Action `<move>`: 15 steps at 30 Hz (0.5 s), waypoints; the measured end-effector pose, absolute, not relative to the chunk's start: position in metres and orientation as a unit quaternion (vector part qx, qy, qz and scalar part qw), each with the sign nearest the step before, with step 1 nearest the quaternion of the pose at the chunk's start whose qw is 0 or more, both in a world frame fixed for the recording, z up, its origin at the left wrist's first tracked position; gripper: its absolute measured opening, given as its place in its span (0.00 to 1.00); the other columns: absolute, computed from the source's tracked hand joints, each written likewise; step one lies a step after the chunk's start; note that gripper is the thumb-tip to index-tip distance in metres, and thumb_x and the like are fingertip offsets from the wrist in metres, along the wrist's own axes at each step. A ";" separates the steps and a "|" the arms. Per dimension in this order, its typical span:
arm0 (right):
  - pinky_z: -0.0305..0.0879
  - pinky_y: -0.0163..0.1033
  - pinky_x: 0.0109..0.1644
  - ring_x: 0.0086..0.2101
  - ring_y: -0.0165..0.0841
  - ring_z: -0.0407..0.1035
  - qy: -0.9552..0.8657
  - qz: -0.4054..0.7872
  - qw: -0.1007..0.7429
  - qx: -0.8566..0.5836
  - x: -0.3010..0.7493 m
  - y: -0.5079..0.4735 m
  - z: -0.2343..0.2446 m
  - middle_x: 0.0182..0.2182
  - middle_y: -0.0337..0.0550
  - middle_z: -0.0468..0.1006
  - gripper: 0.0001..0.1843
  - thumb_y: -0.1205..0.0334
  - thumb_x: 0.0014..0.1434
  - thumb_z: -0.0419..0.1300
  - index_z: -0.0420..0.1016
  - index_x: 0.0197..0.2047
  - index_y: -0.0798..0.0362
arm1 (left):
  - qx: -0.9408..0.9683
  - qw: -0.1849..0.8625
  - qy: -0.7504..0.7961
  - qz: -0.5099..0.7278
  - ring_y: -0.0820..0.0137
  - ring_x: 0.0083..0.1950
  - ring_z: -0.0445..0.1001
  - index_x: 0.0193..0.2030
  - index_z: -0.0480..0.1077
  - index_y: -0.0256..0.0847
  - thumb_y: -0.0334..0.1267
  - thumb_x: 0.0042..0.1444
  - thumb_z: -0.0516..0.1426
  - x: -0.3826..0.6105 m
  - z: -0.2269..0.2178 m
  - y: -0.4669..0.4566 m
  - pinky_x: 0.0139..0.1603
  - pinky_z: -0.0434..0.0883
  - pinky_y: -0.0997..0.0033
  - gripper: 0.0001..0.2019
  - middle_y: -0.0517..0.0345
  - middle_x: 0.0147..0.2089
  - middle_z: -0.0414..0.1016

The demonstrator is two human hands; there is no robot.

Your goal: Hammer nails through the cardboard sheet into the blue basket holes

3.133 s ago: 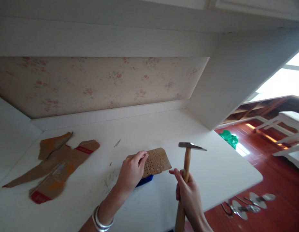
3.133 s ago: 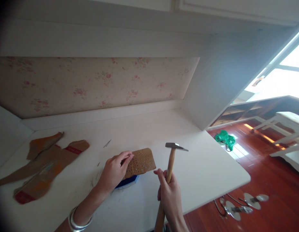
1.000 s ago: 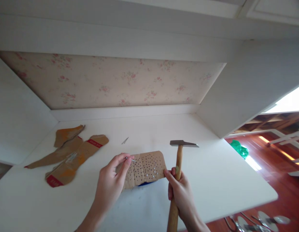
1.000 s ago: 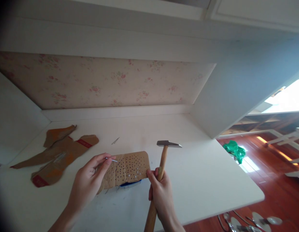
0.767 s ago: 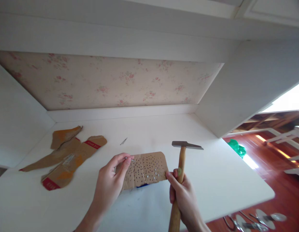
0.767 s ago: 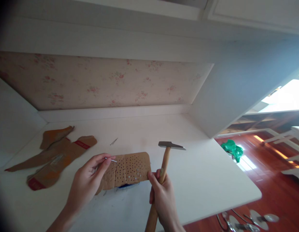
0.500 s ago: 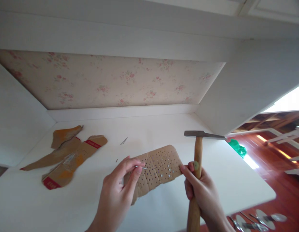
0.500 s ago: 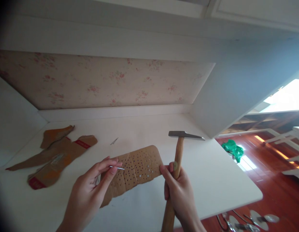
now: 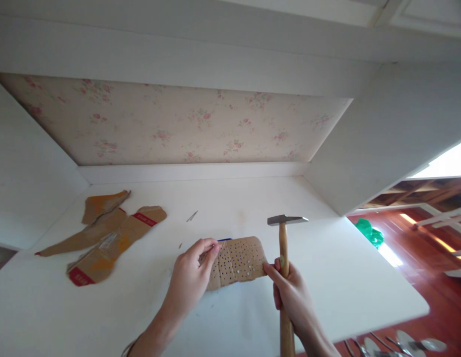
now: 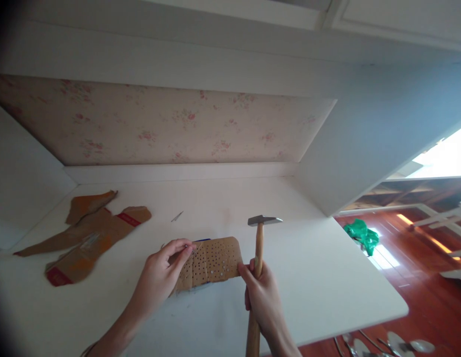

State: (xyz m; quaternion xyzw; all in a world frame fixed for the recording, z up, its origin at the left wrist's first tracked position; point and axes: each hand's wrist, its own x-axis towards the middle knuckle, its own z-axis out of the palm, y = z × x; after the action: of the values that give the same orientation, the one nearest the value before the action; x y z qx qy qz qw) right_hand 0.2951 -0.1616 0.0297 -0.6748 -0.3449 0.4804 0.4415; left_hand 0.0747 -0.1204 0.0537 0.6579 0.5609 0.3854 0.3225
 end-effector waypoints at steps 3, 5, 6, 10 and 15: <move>0.37 0.27 0.13 0.09 0.22 0.49 -0.339 0.490 0.430 -0.678 0.293 -0.163 0.023 0.09 0.22 0.57 0.18 0.48 0.58 0.60 0.55 0.30 0.47 | 0.692 0.290 0.555 0.360 0.67 0.41 0.80 0.42 0.72 0.46 0.44 0.65 0.53 0.075 0.045 -0.117 0.52 0.72 0.64 0.09 0.58 0.41 0.82; 0.38 0.27 0.13 0.09 0.22 0.49 -0.342 0.489 0.422 -0.682 0.293 -0.164 0.020 0.08 0.22 0.57 0.18 0.48 0.58 0.60 0.55 0.29 0.47 | 0.721 0.244 0.546 0.349 0.67 0.40 0.80 0.41 0.72 0.46 0.42 0.65 0.53 0.076 0.045 -0.116 0.61 0.66 0.56 0.08 0.60 0.39 0.82; 0.38 0.27 0.13 0.09 0.21 0.50 -0.345 0.488 0.420 -0.683 0.293 -0.164 0.019 0.08 0.22 0.57 0.18 0.48 0.58 0.60 0.54 0.29 0.47 | 0.733 0.221 0.541 0.347 0.66 0.40 0.80 0.41 0.73 0.46 0.41 0.65 0.53 0.077 0.047 -0.115 0.63 0.63 0.54 0.07 0.60 0.39 0.82; 0.38 0.27 0.13 0.09 0.21 0.50 -0.349 0.487 0.427 -0.677 0.294 -0.163 0.017 0.10 0.21 0.57 0.18 0.49 0.59 0.60 0.54 0.30 0.47 | 0.748 0.224 0.523 0.341 0.66 0.44 0.78 0.42 0.73 0.46 0.41 0.65 0.52 0.081 0.058 -0.113 0.51 0.71 0.65 0.09 0.58 0.42 0.81; 0.39 0.26 0.13 0.09 0.21 0.50 -0.360 0.488 0.435 -0.666 0.297 -0.158 0.020 0.11 0.21 0.57 0.18 0.49 0.59 0.60 0.55 0.31 0.47 | 0.732 0.268 0.525 0.340 0.68 0.42 0.79 0.43 0.74 0.46 0.42 0.65 0.53 0.086 0.060 -0.110 0.46 0.72 0.71 0.09 0.59 0.41 0.81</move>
State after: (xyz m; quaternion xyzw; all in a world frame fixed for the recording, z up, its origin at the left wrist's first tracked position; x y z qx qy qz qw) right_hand 0.2968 -0.1577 0.0198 -0.6657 -0.3599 0.4880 0.4349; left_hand 0.0857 -0.1105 0.0604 0.7323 0.5253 0.3404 0.2683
